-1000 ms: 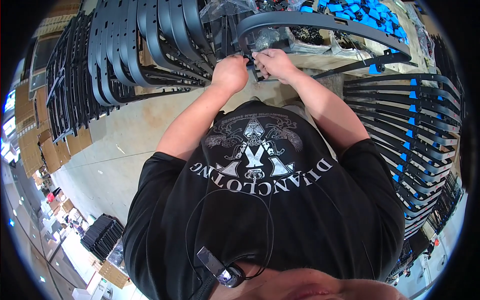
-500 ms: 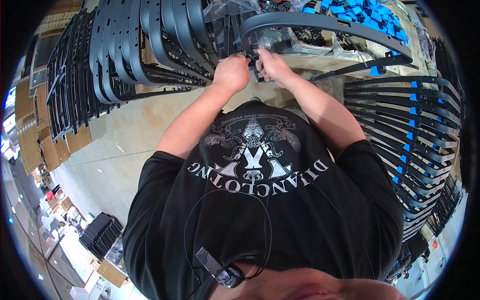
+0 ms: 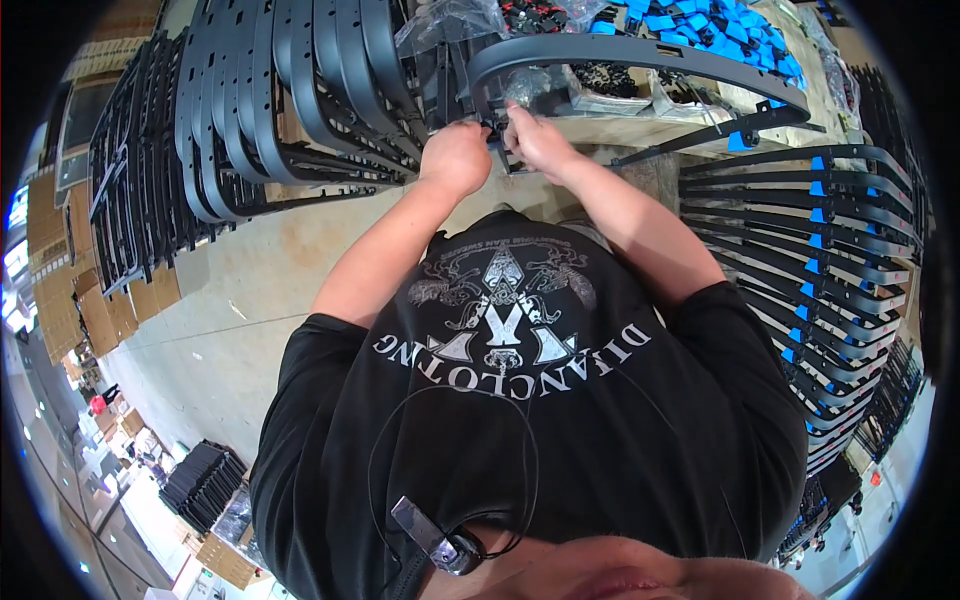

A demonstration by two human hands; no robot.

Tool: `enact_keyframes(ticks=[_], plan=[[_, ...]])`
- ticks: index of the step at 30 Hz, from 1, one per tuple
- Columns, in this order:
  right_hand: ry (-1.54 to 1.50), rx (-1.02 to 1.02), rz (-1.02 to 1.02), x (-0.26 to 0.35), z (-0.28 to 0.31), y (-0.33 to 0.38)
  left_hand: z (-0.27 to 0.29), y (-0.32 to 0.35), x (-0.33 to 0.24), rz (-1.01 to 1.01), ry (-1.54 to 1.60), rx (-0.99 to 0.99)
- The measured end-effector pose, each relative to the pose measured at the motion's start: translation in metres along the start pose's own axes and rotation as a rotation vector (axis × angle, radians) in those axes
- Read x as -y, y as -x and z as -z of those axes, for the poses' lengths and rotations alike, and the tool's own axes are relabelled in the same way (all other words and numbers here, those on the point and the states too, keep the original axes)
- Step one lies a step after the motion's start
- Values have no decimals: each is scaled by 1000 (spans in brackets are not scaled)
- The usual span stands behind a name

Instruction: Assembling metal frames by attaching blue plastic protective components and securing them with bolts and a wrench.

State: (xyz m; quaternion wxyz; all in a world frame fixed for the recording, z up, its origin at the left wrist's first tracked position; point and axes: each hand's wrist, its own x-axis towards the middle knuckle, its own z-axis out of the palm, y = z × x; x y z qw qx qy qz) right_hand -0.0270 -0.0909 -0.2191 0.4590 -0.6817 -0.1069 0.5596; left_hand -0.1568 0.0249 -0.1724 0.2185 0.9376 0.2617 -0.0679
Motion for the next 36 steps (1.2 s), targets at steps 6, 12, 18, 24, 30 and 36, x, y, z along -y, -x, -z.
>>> enact_keyframes(ticks=[6, 12, 18, 24, 30, 36], plan=[[-127, 50, 7, -11, -3, -11, -2, 1, -2, -3, -18, -26], [337, -245, 442, -10, -19, -8, -8, -2, -1, -7, -53, -53], [-68, -31, -189, 27, -13, 16, -10, -5, -2, -30, -116, -38], [604, -818, 518, 21, 124, 41, -12, 3, -7, 78, -4, -125], [1554, -849, 285, 13, 310, 0, -21, 4, -9, 200, 53, -125], [1507, -700, 349, 26, 328, -9, -34, 14, -12, 335, 141, -177]])
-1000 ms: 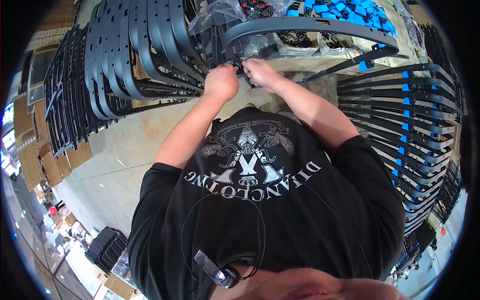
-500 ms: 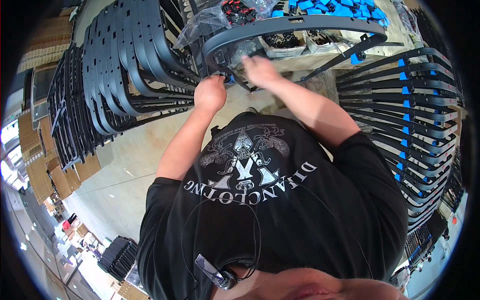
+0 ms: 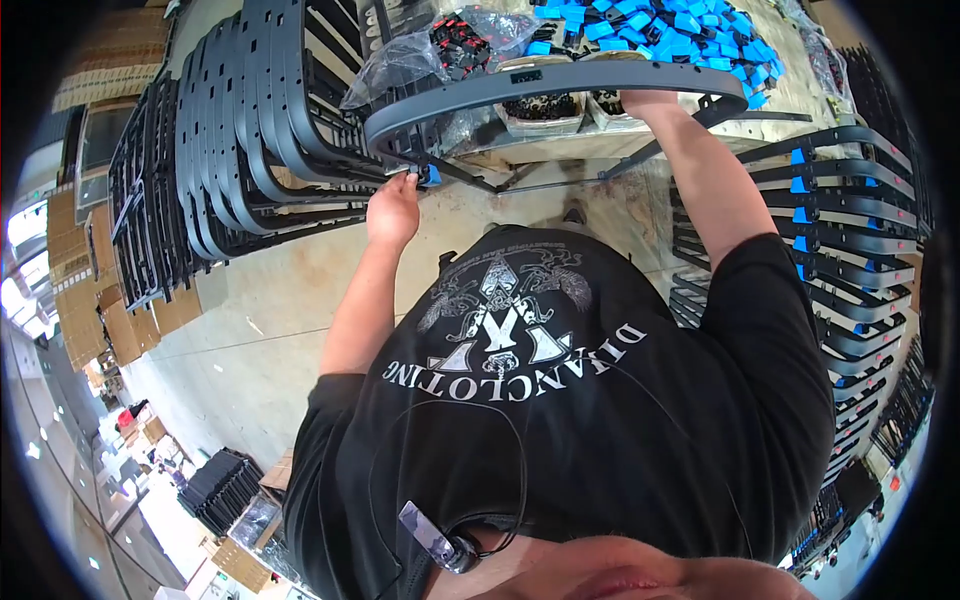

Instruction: Assembling metal frames by attaching blue plastic protective components and securing them with bolts and a wrench.

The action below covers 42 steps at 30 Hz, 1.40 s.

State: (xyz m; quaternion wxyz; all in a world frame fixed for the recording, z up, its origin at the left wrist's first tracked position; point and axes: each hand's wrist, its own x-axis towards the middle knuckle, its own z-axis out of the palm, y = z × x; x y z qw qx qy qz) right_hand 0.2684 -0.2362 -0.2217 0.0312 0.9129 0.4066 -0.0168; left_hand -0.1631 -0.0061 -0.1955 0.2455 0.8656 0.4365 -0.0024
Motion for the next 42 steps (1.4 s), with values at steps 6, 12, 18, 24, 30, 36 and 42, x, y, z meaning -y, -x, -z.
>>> enact_keyframes(ticks=[6, 12, 18, 24, 30, 36, 42], plan=[[-184, -199, 153, 8, 11, 65, -5, 38, -46, 155, 286, 16], [-448, 76, 404, 101, 102, 143, -5, 32, -147, 220, 1310, 448], [-573, 89, 389, 133, 111, 153, -14, 40, -124, -11, 1170, 204], [-1047, 356, -41, 138, 17, 163, 4, 55, 4, -125, 992, -188], [-1429, 533, -139, 206, 43, 175, -9, 11, 82, -119, 866, -298], [-1204, 562, -323, 246, 89, 174, -21, -16, 68, 116, 1322, -73], [-1380, 280, -257, 233, 30, 191, -41, -28, 61, 92, 1212, -182]])
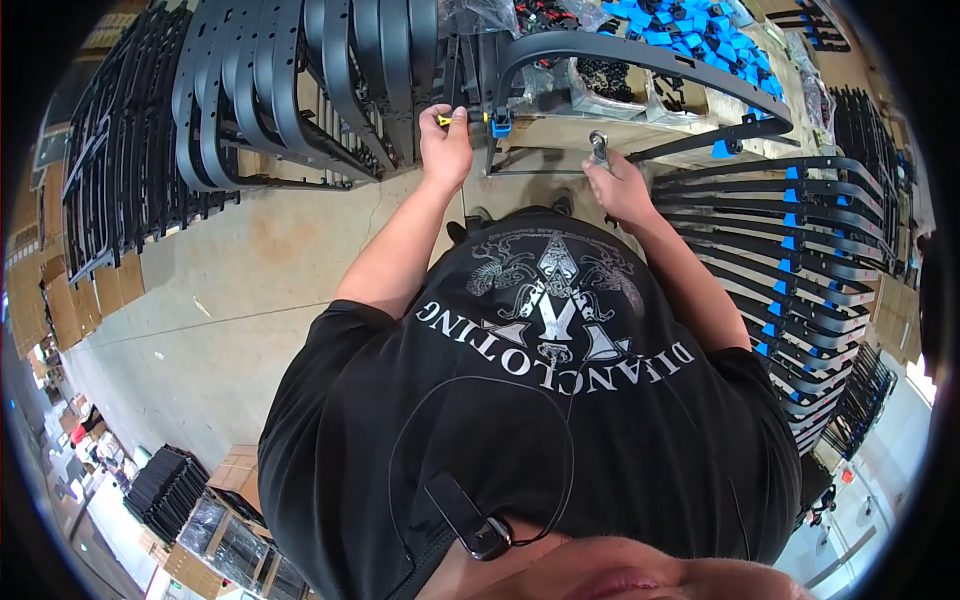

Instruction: Assembling metal frames by attaching blue plastic protective components and securing them with bolts and a wrench.

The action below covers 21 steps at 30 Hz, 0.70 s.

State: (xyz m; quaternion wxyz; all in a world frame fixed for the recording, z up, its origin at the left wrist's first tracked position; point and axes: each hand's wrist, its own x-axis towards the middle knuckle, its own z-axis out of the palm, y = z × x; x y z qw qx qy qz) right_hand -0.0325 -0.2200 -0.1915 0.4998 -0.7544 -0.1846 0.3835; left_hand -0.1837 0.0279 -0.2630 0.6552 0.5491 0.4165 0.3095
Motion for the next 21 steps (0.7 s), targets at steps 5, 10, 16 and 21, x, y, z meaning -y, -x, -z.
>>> enact_keyframes(ticks=[5, 10, 16, 21], plan=[[232, -35, -147, 0, 2, 21, 4, 4, -13, 118, 165, 22], [206, -64, -139, -16, 2, 27, 4, 3, -13, 156, 199, 87], [300, -90, -115, -17, -7, 31, 13, 7, -9, 154, 298, 180], [364, -41, -59, -27, -17, 23, 28, -8, -1, -180, 197, 339]])
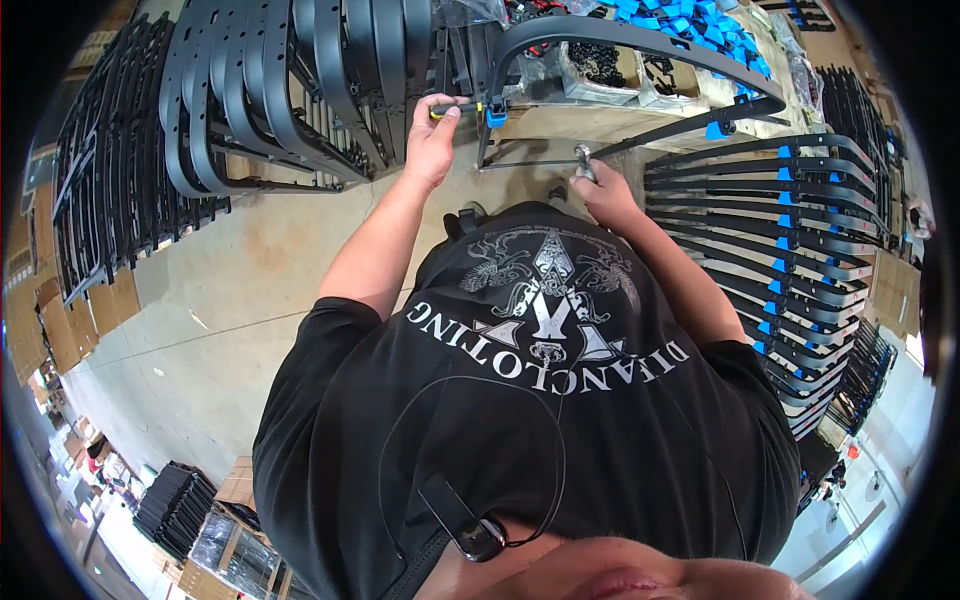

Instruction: Assembling metal frames by attaching blue plastic protective components and securing them with bolts and a wrench.

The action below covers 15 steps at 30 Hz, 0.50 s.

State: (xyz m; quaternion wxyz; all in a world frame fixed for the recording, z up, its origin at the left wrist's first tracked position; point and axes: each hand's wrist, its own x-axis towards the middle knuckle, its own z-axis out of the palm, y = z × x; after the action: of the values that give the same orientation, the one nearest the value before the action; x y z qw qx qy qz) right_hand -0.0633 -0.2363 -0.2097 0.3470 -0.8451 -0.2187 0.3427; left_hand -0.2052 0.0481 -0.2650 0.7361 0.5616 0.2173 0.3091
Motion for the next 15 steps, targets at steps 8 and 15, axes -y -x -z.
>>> enact_keyframes(ticks=[8, 15], plan=[[114, 171, 4, 31, -49, -72, -37, -1, -19, 326, -202, -311], [452, 25, 213, 74, -77, -97, -47, -11, -25, 355, -276, -232]])
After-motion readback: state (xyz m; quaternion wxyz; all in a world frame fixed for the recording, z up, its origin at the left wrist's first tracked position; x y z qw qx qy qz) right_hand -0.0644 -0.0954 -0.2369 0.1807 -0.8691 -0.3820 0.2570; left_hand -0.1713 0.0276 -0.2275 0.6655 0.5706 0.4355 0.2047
